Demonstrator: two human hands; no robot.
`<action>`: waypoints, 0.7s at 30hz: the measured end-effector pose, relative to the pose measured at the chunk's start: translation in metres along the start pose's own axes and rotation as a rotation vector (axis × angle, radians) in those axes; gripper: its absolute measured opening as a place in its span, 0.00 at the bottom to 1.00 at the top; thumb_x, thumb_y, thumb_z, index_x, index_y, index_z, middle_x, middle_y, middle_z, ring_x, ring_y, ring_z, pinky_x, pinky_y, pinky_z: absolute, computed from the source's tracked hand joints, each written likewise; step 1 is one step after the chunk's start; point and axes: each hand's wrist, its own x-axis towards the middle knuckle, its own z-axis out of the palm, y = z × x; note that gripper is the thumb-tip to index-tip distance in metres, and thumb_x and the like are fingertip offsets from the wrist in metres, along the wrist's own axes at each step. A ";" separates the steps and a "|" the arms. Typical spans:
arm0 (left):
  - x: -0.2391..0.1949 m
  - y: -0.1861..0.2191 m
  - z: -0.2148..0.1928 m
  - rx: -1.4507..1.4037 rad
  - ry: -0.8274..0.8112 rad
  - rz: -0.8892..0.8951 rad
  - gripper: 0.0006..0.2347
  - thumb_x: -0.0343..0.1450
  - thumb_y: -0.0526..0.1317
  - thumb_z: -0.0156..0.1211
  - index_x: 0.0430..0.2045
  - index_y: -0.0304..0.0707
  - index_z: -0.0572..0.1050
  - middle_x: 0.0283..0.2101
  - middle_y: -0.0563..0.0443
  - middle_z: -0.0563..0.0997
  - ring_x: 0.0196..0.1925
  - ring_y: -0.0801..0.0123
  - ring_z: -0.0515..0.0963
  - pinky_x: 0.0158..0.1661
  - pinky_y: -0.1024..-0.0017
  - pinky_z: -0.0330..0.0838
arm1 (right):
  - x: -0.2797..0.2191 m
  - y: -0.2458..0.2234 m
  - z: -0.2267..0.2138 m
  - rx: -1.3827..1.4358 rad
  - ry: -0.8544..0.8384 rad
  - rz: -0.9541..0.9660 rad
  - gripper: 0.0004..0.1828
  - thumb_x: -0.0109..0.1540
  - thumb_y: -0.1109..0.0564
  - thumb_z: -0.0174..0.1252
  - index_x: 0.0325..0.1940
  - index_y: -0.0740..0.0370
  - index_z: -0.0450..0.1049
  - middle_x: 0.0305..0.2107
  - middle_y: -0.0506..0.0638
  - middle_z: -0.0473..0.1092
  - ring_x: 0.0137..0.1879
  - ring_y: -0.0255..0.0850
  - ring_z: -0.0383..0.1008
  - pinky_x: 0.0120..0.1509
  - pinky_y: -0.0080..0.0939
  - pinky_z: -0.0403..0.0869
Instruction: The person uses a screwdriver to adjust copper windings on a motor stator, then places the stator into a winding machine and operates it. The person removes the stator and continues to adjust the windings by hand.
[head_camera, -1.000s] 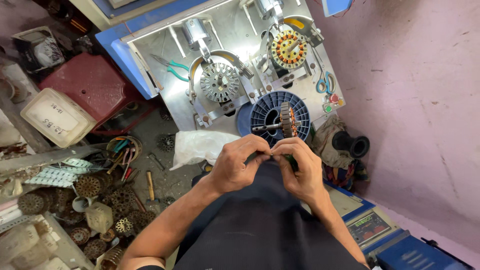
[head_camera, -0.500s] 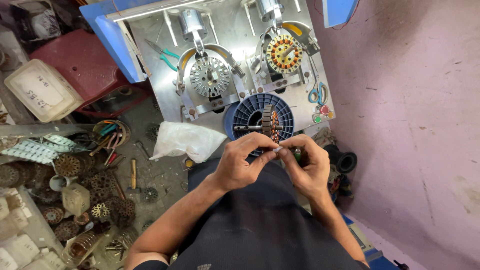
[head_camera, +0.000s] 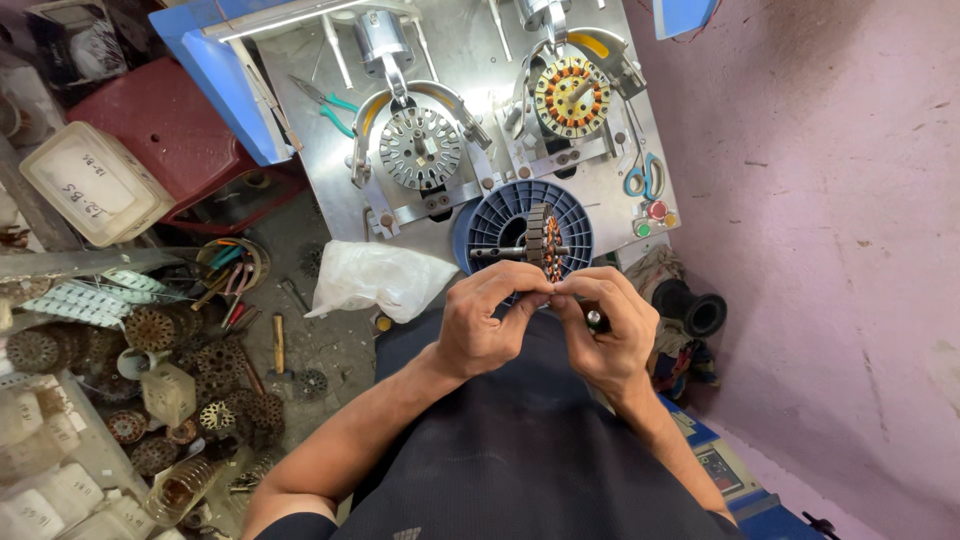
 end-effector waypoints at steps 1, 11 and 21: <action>0.000 -0.001 0.001 0.000 0.009 0.000 0.08 0.68 0.24 0.66 0.36 0.33 0.78 0.39 0.47 0.84 0.40 0.64 0.86 0.41 0.72 0.81 | 0.000 0.000 0.001 -0.018 -0.001 -0.010 0.10 0.58 0.70 0.68 0.40 0.65 0.76 0.37 0.51 0.77 0.30 0.30 0.73 0.31 0.28 0.68; 0.017 -0.034 -0.008 0.022 -0.053 -0.041 0.14 0.70 0.33 0.64 0.50 0.37 0.78 0.57 0.47 0.80 0.63 0.59 0.75 0.64 0.61 0.69 | 0.008 0.008 -0.002 -0.039 0.089 0.158 0.11 0.59 0.68 0.69 0.44 0.65 0.78 0.33 0.50 0.76 0.36 0.34 0.76 0.41 0.32 0.73; 0.025 -0.084 -0.017 -0.393 -0.377 -0.074 0.20 0.74 0.42 0.59 0.62 0.40 0.74 0.75 0.45 0.67 0.80 0.55 0.58 0.81 0.53 0.49 | 0.012 0.008 0.000 -0.153 0.049 0.083 0.10 0.59 0.69 0.68 0.43 0.65 0.78 0.36 0.51 0.77 0.39 0.37 0.77 0.43 0.33 0.72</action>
